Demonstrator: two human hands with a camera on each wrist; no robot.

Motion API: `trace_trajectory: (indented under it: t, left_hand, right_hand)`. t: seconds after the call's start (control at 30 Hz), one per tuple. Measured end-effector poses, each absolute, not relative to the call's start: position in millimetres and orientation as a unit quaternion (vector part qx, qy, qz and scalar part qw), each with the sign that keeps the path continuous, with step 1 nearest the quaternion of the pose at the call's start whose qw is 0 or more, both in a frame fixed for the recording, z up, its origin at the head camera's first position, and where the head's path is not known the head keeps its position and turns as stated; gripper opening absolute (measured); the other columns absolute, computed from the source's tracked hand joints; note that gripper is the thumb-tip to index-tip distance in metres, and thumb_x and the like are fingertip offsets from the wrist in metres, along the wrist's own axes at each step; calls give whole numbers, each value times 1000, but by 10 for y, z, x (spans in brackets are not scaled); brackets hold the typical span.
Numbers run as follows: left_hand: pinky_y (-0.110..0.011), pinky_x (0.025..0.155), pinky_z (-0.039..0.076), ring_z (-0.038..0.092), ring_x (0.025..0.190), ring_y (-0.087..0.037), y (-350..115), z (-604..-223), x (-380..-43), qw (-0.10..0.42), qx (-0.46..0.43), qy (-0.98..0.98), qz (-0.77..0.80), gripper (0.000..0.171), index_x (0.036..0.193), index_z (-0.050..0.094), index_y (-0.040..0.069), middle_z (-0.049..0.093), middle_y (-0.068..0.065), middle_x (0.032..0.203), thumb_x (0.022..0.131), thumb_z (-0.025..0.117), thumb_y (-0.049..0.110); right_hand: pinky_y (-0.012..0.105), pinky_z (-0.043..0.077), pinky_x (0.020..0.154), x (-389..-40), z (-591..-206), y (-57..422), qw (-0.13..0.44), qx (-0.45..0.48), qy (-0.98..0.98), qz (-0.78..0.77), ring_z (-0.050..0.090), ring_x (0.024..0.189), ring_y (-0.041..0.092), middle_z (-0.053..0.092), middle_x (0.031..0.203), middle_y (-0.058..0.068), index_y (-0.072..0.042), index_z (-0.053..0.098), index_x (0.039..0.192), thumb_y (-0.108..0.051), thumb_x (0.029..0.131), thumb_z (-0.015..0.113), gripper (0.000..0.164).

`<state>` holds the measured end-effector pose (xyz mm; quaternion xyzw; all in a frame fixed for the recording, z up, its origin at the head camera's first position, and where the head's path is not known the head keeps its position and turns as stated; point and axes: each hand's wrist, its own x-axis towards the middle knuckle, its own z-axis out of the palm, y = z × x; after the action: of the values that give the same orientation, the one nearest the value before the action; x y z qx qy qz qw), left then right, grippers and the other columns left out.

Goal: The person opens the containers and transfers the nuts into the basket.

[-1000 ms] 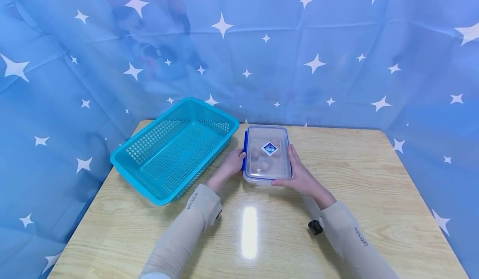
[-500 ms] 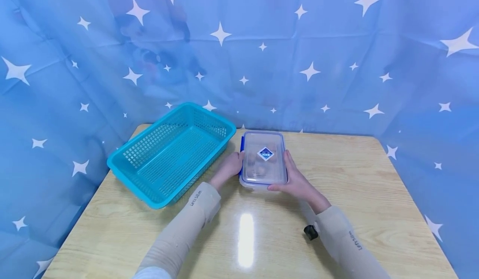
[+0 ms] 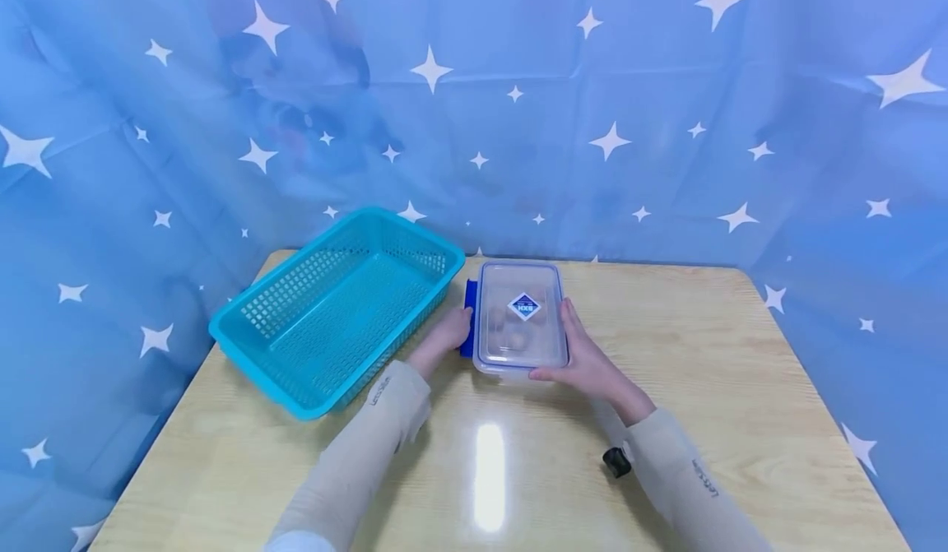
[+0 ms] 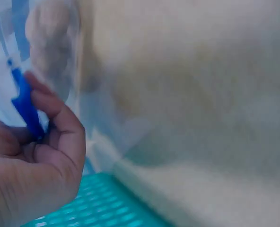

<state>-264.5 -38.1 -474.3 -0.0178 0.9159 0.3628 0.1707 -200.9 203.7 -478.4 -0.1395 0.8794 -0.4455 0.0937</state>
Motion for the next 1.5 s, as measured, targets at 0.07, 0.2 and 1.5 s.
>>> trace_trajectory:
  t: [0.07,0.2,1.5]
  left_hand:
    - [-43,95,56,66,107,-32,-384,-4691,-2656,175,-15,917,358,48,130,57,-8,67,-23,118,110,30,27]
    - [-47,105,51,59,126,-36,-382,-4601,-2657,171,-21,915,365,49,147,40,-5,59,-24,136,107,41,23]
    - [-45,118,38,44,143,-32,-449,-4592,-2194,127,6,829,545,73,151,38,3,45,-16,153,90,73,20]
  right_hand:
    - [64,9,122,-2008,-4768,2036,85,-139,878,-449,-5,154,44,-14,166,21,-5,-11,159,-39,74,88,134]
    - [64,9,123,-2013,-4752,2033,79,-138,879,-449,-5,154,43,-14,167,20,-7,-11,159,-38,75,87,133]
    - [62,25,119,-1904,-4779,1997,45,-122,896,-425,23,149,48,8,166,23,-3,3,160,-42,73,87,127]
